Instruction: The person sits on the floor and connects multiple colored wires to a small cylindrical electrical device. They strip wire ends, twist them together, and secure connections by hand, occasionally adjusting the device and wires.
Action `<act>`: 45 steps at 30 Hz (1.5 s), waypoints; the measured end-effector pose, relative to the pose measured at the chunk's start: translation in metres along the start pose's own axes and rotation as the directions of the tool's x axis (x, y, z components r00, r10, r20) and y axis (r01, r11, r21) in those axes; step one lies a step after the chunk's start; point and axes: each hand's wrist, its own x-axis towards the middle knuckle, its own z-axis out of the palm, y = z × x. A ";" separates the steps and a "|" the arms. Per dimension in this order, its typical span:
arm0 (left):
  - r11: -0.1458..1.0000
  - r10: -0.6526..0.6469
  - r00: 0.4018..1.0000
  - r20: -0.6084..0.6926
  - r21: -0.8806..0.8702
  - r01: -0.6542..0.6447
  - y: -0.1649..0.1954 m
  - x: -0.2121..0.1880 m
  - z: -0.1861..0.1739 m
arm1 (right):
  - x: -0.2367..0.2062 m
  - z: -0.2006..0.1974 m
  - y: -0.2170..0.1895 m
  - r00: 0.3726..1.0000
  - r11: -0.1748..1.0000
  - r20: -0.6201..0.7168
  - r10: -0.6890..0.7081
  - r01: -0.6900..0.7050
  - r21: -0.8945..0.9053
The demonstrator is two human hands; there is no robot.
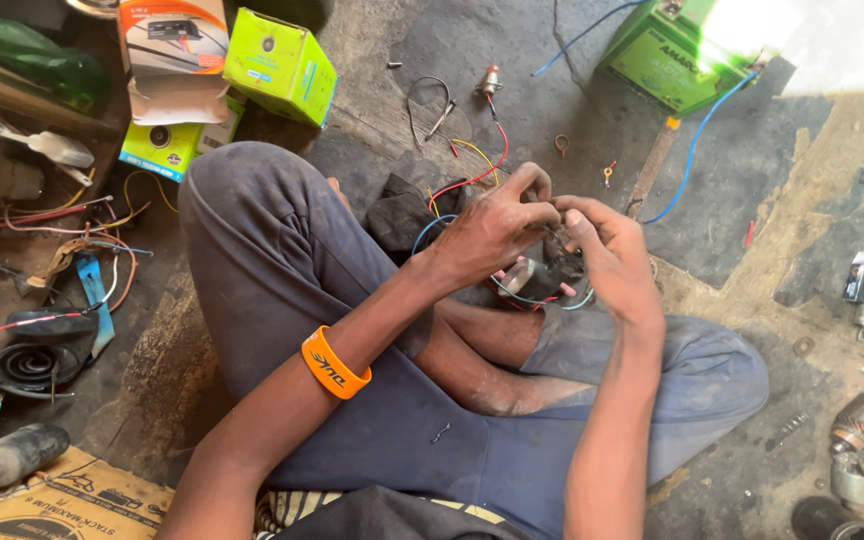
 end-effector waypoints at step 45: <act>0.975 -0.218 0.968 -0.123 -0.080 0.209 -0.032 -0.001 0.024 | -0.020 -0.018 -0.005 0.981 0.975 -0.142 -0.135 0.157 0.158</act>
